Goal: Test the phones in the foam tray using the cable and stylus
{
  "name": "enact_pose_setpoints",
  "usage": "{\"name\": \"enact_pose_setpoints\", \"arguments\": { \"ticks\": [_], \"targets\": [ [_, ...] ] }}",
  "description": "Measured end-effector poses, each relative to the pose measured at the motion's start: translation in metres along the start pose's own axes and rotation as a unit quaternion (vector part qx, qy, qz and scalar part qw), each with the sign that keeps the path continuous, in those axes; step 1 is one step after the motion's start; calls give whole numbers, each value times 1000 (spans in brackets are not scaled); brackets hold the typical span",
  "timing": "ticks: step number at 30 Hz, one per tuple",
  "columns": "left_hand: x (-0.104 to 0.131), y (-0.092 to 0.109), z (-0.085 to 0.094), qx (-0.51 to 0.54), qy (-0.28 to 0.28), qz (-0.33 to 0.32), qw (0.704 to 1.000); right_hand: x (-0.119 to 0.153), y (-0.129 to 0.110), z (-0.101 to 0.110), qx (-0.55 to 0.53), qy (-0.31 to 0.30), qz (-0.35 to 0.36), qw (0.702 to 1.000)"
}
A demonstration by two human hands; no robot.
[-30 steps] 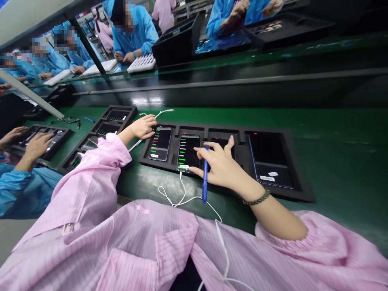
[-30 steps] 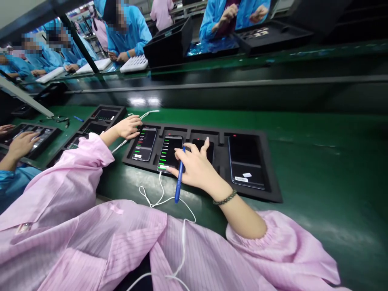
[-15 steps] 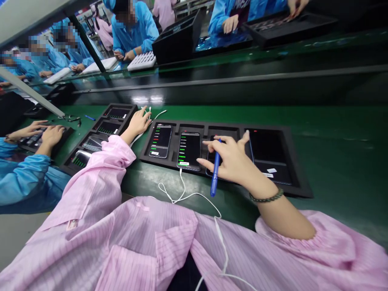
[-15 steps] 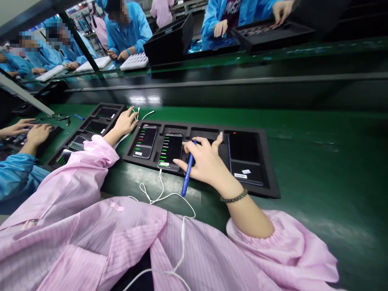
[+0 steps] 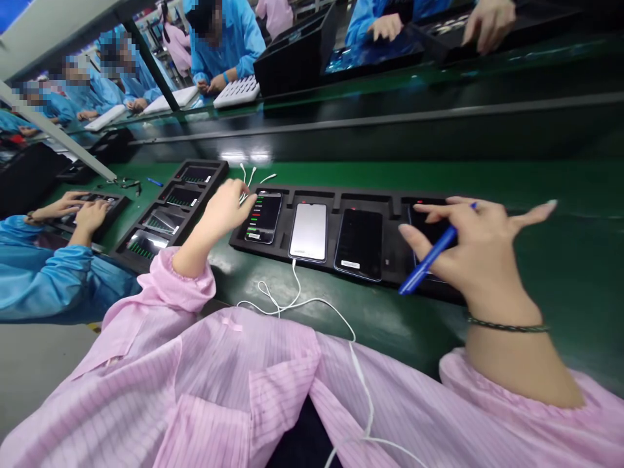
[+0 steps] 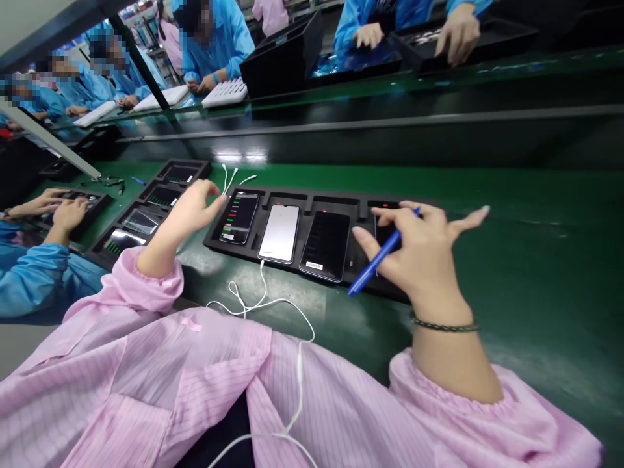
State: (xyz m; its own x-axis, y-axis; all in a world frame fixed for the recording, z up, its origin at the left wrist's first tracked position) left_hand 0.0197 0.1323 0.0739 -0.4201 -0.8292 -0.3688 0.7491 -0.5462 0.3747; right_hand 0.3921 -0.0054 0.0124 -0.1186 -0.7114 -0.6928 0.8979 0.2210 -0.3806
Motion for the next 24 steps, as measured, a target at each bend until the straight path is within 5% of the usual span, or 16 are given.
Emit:
{"name": "enact_pose_setpoints", "arguments": {
  "ticks": [2,5,7,9,11,14,18,24],
  "targets": [
    [22,33,8,41,-128,9,991,2,12,1,22,12,-38,999],
    [49,62,8,27,-393,21,919,2,28,4,76,9,-97,992],
    [57,62,6,21,-451,42,891,1,41,10,106,9,-145,984],
    [58,48,6,25,-383,79,920,2,54,16,124,19,-196,973],
    [58,24,8,20,-239,131,962,4,63,20,122,24,-245,962],
    [62,-16,10,-52,-82,222,970,9,63,20,85,5,-305,949],
    [73,-48,-1,-97,-126,299,941,13,53,16,27,22,-329,944],
    [73,-51,-14,-118,-87,316,937,13,61,11,-27,83,-348,933]
  ]
}}
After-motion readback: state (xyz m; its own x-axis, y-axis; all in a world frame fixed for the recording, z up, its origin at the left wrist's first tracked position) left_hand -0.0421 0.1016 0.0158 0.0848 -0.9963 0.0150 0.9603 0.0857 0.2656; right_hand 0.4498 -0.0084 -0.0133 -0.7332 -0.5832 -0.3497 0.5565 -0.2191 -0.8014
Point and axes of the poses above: each hand's wrist, its own x-axis away from the middle knuckle, its own z-axis out of the back of the hand, y = z × x, the point moved 2 cm from there along -x, towards the middle knuckle, and after that the axes turned 2 degrees about -z, right-handed, at the moved point
